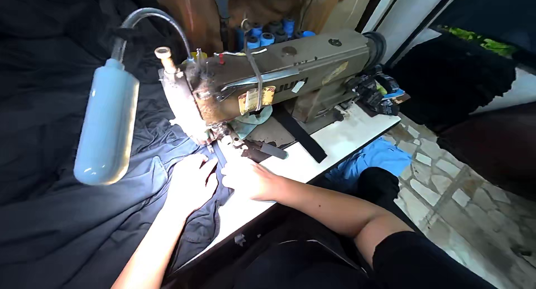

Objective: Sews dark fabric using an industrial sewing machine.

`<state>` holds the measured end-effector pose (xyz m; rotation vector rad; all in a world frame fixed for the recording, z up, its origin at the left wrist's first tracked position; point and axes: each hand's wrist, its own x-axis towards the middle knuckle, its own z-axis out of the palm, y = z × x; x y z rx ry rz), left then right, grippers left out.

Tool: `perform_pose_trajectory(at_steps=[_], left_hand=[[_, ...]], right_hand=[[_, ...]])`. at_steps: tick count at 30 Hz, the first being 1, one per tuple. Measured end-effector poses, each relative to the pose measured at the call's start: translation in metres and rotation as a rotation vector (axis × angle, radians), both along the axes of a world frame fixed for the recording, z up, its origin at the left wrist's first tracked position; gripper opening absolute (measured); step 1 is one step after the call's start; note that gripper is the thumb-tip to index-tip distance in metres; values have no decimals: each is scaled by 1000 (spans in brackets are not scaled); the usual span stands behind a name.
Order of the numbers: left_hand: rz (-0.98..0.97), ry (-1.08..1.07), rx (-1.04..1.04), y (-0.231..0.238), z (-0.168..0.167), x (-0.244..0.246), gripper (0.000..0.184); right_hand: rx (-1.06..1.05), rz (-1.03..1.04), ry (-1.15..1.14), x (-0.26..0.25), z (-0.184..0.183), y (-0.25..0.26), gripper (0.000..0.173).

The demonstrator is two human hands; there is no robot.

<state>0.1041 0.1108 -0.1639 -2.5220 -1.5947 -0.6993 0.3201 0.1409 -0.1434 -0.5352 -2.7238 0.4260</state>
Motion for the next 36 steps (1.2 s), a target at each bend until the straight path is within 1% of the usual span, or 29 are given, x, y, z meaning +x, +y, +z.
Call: perform_pose_trajectory(at_steps=[2,4,5,6,7,8,9,10,11,12,13,14,16,18,21,23,25,26,28,31,34,36], left_hand=[[27,3,-37,3,1,0,48],[41,-2,-29,3,0,0,49],[43,-8,-15,3,-1,1,49],[45,-13,4,3,-1,1,49],[49,-13,13,3,0,1,49],[54,-11,22,3,0,1,50],[57,-11,34,3,-1,1,50],[60,-13,41,3,-3,1,50],[60,-16,46,2,-4,1,50],[60,-17,61,2,-6,1,50],[59,-17,80,3,-7,1,50],[56,-19,93,4,-7,1,50],[55,-18,99,3,-3,3,50],[54,-24,22,-2,16,12,49],[70,-25,-84,-9,31,16,46],[71,-28,-51,-8,26,14,47],[76,-36,-12,-6,14,10,47],[81,-31,56,-2,4,6,48],[78,-37,117,1,-6,3,47],[81,-46,122,-2,-5,4,45],[87,-47,75,-4,-3,5,46],[84,-50,62,-4,-1,5,47]], right_hand=[[-34,6,-24,-1,3,3,20],[-128,12,-83,1,13,6,24],[-179,0,-61,4,16,10,24],[-227,-43,32,8,20,14,21],[-207,-114,172,14,22,22,19],[-121,-222,308,21,23,34,17],[-38,-372,386,26,27,49,15],[-3,-546,384,31,34,65,16],[-14,-707,333,32,42,78,18],[-91,-821,202,32,52,91,22],[-209,-881,50,30,63,101,28],[-310,-905,-54,26,71,109,33],[-463,-923,-156,14,78,121,38],[-561,-923,-211,6,80,125,43],[-543,-922,-211,1,71,130,44],[-518,-930,-194,0,69,132,45],[-499,-951,-160,-1,67,131,43],[-503,-962,-144,-2,68,131,42],[-522,-976,-62,-2,66,128,41],[-472,-948,61,-1,53,125,41],[-359,-953,208,9,44,122,41],[-403,-967,433,15,37,124,42]])
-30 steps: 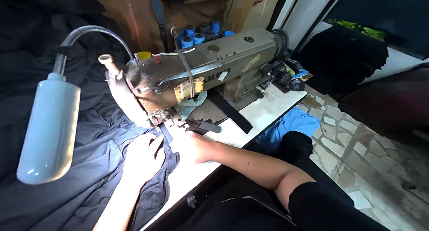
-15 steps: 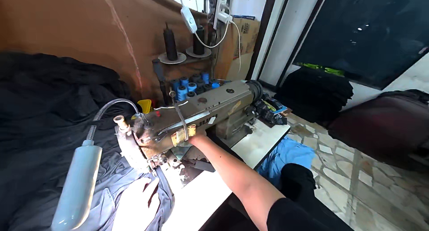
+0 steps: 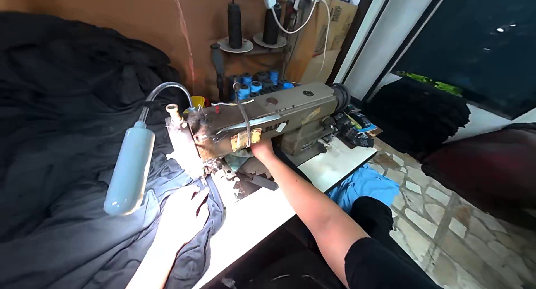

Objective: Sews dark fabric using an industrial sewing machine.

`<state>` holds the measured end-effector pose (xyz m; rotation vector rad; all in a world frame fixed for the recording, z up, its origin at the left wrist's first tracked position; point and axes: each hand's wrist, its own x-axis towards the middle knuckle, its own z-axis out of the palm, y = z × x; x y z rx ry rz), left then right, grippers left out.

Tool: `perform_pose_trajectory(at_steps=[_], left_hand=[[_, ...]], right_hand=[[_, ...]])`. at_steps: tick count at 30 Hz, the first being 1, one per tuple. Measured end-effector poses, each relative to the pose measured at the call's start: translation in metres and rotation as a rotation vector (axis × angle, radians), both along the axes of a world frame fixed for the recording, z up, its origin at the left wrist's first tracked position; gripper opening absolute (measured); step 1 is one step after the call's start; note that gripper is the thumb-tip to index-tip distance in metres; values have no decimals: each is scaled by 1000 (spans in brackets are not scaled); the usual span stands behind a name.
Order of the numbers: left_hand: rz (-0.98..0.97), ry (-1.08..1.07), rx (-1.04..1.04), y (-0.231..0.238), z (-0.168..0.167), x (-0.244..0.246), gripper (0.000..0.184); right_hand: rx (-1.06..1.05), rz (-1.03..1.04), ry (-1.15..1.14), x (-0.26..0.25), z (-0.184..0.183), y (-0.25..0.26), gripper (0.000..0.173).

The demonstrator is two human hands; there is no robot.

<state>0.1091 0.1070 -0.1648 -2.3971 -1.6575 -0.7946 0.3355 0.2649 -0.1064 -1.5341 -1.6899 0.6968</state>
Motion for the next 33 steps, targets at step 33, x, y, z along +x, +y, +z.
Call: perform_pose_trajectory(at_steps=[33], left_hand=[[217,-1180,-347,-75,56,102,13]], right_hand=[[120,656,380,24,-10,-149,21]])
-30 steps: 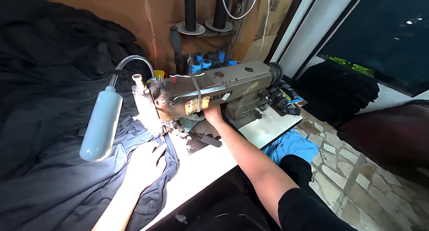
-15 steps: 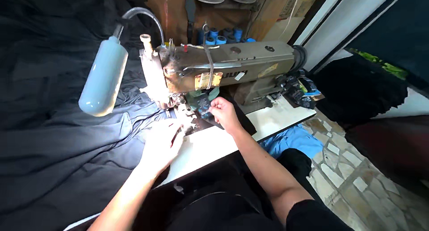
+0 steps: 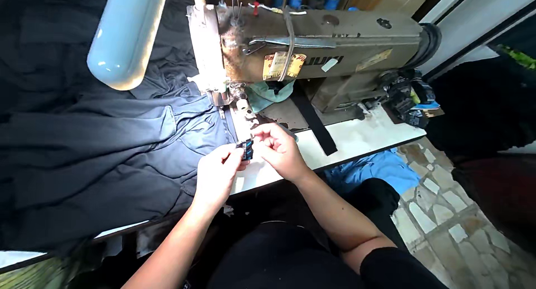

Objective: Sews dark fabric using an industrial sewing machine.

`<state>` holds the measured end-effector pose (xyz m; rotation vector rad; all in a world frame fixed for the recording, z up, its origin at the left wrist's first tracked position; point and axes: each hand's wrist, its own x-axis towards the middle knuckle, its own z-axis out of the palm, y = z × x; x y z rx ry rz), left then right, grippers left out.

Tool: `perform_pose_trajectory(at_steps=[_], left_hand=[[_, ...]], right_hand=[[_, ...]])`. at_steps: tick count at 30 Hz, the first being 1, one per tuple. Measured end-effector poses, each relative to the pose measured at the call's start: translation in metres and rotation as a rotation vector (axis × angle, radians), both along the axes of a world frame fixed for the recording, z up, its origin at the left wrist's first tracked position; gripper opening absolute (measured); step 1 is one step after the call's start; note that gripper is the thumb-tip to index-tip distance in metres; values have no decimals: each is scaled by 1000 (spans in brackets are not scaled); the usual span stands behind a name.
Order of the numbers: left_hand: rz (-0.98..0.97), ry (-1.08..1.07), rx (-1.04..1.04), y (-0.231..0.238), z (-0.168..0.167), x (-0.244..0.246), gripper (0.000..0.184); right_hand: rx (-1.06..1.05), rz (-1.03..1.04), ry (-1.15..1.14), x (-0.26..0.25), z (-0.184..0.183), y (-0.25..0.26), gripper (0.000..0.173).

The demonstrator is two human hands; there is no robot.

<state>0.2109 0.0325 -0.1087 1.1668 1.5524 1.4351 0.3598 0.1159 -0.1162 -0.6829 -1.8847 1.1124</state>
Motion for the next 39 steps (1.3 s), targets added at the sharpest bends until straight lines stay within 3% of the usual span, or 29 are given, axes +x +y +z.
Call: perform_pose_trajectory(at_steps=[2,5,11,19,23,26,29,32,35,39], left_hand=[[19,-178,2,2,2,1,16],[9,-239,12,3,1,4,18],[-21,80,61,1,-2,-11,5],[-12,-32,6,0,-5,-15,9],[-66,85,-21,-1,-2,-25,6],[2,245,16,-2,-2,-39,12],[107,266,-37,-9,-12,-58,16],[204,183,-77,-32,-29,-66,10],[221,149,2,-51,-32,-61,5],[-67,524,229,-57,-30,-45,22]], right_hand=[[-114,-5,5,1,-1,1,14],[-130,16,-2,0,-1,-3,4],[-117,17,-7,-1,7,-5,10],[-118,53,-14,-9,5,-3,12],[-134,81,-18,-11,3,-1,14],[-273,58,-22,-18,-1,8,5],[-573,-16,-120,-28,-3,15,33],[-808,106,-62,-41,-6,5,49],[-765,204,-84,-53,-13,-8,64],[-595,148,-181,-46,-10,-24,58]])
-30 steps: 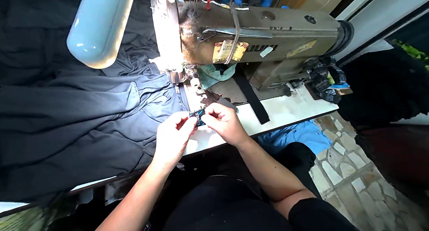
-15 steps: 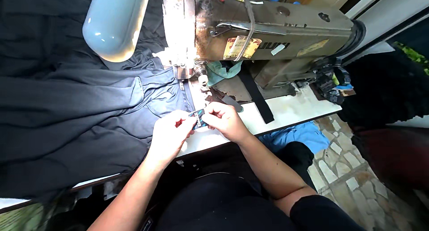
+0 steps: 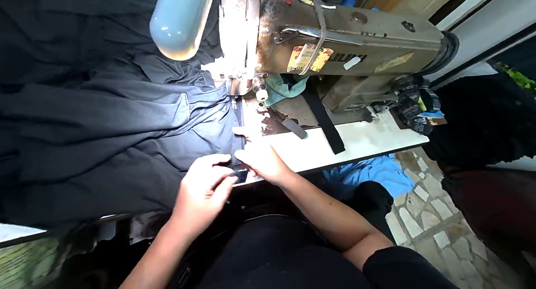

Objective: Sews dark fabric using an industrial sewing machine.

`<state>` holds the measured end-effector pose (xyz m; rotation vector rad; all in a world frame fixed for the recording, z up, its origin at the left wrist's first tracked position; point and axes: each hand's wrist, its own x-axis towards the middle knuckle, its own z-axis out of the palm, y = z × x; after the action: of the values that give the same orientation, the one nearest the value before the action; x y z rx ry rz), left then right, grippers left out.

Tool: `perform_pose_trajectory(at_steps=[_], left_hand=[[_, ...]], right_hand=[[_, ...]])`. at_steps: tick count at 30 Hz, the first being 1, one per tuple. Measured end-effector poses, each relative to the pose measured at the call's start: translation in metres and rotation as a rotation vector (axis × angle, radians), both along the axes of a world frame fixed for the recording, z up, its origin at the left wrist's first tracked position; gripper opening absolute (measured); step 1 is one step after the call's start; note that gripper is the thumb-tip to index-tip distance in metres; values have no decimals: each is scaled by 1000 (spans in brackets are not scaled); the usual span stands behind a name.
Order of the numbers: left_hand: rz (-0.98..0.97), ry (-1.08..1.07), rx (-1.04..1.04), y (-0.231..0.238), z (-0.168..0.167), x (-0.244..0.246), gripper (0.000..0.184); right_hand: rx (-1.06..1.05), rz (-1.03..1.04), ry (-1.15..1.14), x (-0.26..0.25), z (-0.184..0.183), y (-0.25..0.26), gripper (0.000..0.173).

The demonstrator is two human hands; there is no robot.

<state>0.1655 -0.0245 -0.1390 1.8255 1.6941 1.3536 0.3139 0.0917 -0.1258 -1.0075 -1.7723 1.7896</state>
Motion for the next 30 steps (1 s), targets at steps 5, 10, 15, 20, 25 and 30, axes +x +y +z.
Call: perform_pose_trajectory(at_steps=[5,10,15,20,25,30], left_hand=[[-62,386,-37,20,-16,29,14],[-32,451,-79,37,-10,28,9],[102,-3,-134,35,6,18,15],[80,-485,-199,70,36,-2,11],[77,-427,-306,123,15,-15,15],[131,-118,-545,125,19,-36,32]], right_hand=[[264,52,-79,23,0,-6,40],[997,12,-264,22,-11,41,20],[1265,166,-203,12,-26,53,18],[1245,97,-169,14,-37,38,15],[1176,85,-228,14,-41,31,16],[1140,34,-223,16,-45,26,15]])
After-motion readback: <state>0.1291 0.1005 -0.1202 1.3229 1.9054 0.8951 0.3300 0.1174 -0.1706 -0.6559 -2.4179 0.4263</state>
